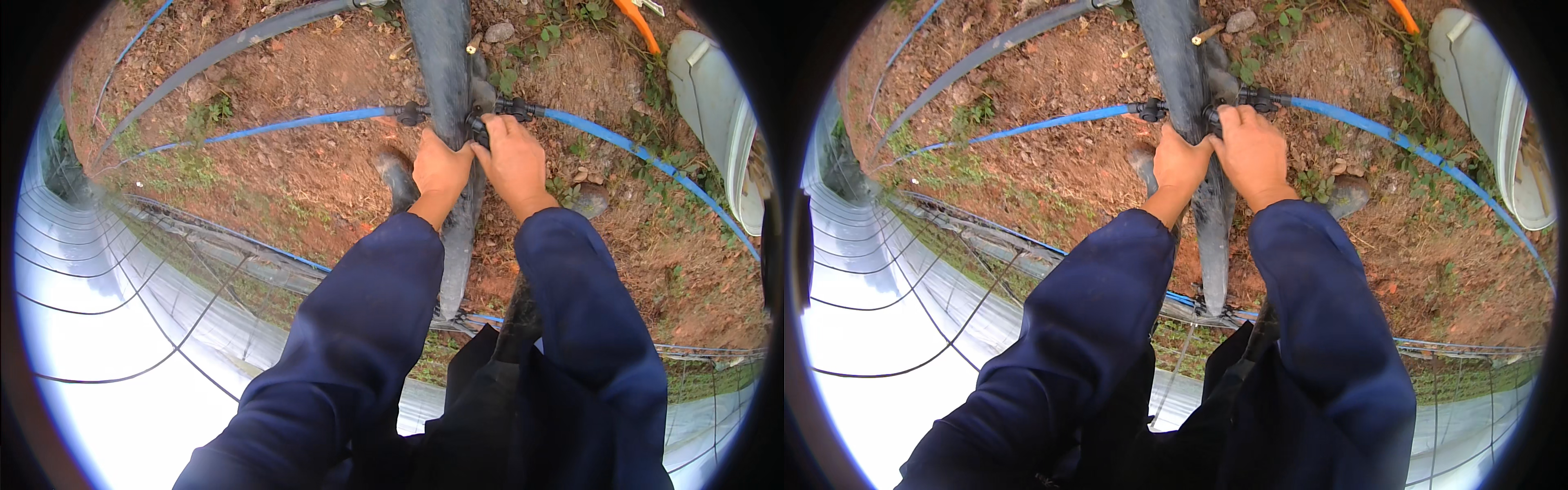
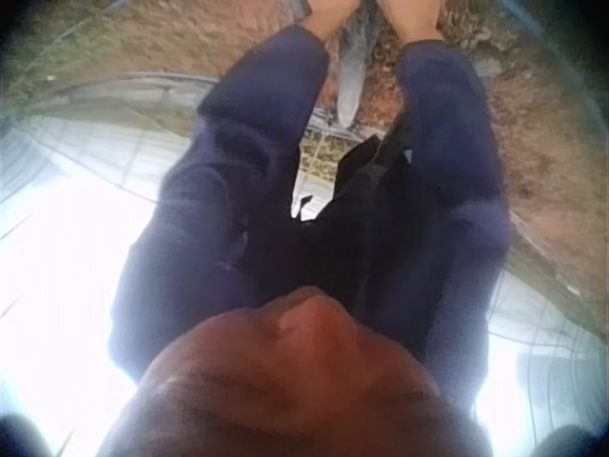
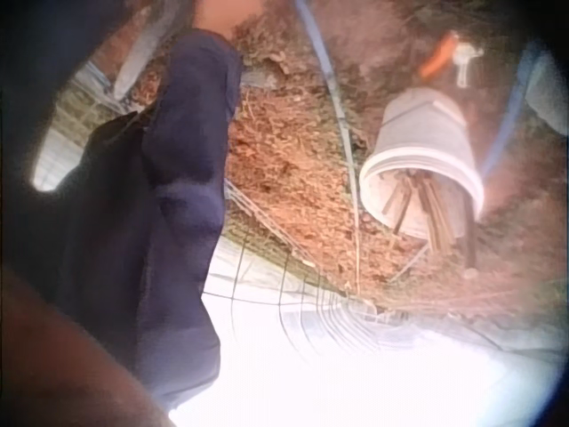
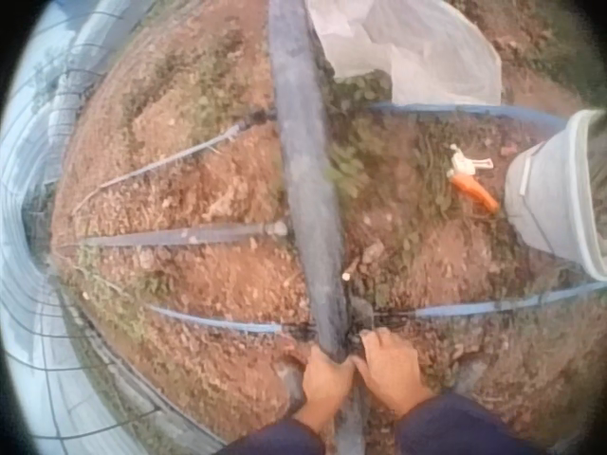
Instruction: The person works on a black irrigation pipe inside a greenhouse, using a punch tool to create holes and inserting emitters. They also use a spray bottle to apply a substance to the pipe and handle a plastic bag containing parts.
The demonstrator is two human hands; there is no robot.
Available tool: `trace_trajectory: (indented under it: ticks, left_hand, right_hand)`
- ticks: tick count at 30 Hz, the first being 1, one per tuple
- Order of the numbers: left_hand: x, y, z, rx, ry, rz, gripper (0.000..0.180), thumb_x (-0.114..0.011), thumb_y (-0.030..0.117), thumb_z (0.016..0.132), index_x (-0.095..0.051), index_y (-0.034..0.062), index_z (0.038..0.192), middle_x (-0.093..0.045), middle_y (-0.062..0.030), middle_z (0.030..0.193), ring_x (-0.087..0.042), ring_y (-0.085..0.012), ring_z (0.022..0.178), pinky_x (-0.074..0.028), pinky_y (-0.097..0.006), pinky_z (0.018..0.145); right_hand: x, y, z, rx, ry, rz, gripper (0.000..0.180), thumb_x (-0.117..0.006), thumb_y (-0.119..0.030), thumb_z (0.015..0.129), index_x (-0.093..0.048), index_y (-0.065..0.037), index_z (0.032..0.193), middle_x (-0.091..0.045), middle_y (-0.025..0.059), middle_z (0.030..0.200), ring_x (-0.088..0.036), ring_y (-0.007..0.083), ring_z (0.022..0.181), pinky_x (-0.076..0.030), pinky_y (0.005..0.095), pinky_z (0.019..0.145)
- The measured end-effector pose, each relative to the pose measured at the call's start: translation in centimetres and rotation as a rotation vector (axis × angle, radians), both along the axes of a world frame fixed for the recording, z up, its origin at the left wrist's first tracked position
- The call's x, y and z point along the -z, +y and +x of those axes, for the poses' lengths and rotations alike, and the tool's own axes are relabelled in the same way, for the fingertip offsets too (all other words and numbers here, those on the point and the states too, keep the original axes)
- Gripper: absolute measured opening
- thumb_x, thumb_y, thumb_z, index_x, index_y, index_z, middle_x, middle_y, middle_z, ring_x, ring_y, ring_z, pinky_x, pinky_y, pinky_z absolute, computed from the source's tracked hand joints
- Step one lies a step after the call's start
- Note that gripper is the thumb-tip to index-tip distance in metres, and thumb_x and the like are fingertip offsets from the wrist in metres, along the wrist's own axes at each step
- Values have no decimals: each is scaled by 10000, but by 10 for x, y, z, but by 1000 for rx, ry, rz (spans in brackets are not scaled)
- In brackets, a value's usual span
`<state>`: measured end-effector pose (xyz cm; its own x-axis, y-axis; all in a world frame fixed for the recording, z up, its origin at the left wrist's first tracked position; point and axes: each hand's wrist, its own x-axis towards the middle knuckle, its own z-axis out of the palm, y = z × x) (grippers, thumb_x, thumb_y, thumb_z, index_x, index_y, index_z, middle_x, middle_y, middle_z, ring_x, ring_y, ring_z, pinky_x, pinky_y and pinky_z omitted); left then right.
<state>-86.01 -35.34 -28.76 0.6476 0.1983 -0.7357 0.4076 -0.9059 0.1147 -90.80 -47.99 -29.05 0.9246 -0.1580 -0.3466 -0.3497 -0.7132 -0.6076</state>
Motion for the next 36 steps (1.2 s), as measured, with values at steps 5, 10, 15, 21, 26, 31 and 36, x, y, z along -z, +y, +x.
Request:
trace_trajectory:
  ticks: [5,10,15,21,26,31,36]
  left_hand:
    - [-2,13,5,131,-62,-107,505,-729,357,850,-587,-16,1161,-712,-245,1051,-690,-424,1002,-539,-491,892]
    - [5,28,5,161,-33,-219,422,-693,286,867,-626,19,1186,-712,-266,972,-685,-442,951,-539,-503,868]
    - [4,47,11,141,32,-324,335,-674,259,879,-665,34,1127,-701,-271,934,-683,-433,947,-533,-497,845]
    - [3,49,14,179,19,-310,325,-679,289,935,-681,9,1100,-731,-187,890,-729,-342,847,-543,-435,743]
    - [7,45,10,180,-50,-293,389,-677,318,918,-667,-4,1136,-731,-212,893,-718,-377,868,-545,-453,784]
    - [7,47,10,142,-33,-307,431,-672,346,894,-655,34,1191,-725,-237,935,-691,-428,930,-533,-495,857]
    - [5,46,8,120,-27,-345,414,-673,325,904,-656,32,1195,-727,-232,980,-688,-422,959,-531,-484,863]
  right_hand:
    - [-6,8,14,50,139,66,382,-684,-320,891,-600,-42,1140,-664,162,896,-697,362,878,-553,480,769]
    - [3,13,39,208,262,256,341,-538,-356,956,-591,-20,980,-601,130,642,-667,313,628,-542,445,615]
    - [5,-3,56,652,949,1261,290,-457,-352,1017,-569,-88,1061,-569,36,670,-421,72,462,-325,235,384]
    - [-4,0,60,780,945,1260,379,-588,-415,1000,-584,-70,1158,-662,113,828,-548,111,539,-415,252,414]
    - [-1,11,40,310,295,473,505,-735,-316,854,-568,3,1208,-666,246,1128,-656,410,1037,-512,436,897]
    - [7,10,19,44,72,355,383,-699,-245,896,-593,-41,1202,-643,183,1177,-619,395,1107,-508,464,924]
    - [3,13,24,-47,2,139,242,-624,-240,955,-605,-75,1131,-670,164,1116,-655,388,1016,-524,510,834]
